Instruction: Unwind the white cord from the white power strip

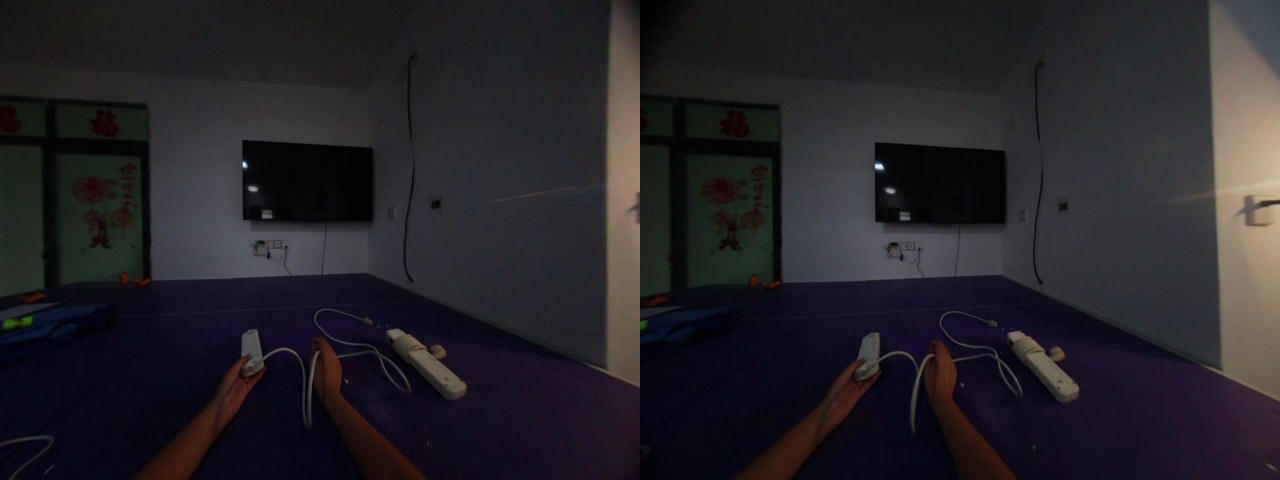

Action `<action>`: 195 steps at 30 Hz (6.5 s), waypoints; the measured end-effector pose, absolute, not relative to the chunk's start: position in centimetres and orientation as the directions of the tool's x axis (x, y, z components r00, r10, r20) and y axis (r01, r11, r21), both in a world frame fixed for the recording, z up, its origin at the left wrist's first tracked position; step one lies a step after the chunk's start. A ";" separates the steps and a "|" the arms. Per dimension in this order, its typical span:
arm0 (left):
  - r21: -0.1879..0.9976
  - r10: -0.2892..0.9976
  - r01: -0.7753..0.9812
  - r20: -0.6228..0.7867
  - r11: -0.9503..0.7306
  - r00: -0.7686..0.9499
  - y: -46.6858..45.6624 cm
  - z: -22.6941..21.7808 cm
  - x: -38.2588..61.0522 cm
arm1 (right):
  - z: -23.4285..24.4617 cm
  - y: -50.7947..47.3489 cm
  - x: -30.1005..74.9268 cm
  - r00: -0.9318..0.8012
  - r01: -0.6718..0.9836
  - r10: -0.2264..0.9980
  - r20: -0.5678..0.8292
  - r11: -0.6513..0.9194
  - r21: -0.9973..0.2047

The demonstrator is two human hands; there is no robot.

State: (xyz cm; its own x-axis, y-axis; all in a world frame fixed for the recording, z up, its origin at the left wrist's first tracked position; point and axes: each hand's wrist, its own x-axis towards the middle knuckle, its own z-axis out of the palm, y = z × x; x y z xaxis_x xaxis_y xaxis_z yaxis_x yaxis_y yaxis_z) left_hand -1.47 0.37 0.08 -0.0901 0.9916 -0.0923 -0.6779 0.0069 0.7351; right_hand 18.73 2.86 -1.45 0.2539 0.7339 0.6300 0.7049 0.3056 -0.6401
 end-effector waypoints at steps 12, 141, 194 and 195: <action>0.729 0.982 -0.684 -0.132 0.004 -0.135 1.2 -0.3 -1.5 | -0.9 2.1 17.6 0.054 0.784 0.520 0.852 0.507 -0.359; 0.753 0.981 -0.657 -0.144 0.024 -0.129 1.1 -0.2 -1.4 | -0.7 2.7 17.8 -0.027 0.857 0.851 0.525 0.290 -0.426; 0.752 0.981 -0.659 -0.130 0.002 -0.146 1.0 -0.2 -1.4 | -0.5 2.4 17.7 -0.050 0.853 0.868 0.494 0.294 -0.431; 0.753 0.981 -0.657 -0.129 0.002 -0.144 1.0 -0.2 -1.4 | -0.5 2.4 17.7 -0.051 0.852 0.869 0.493 0.295 -0.432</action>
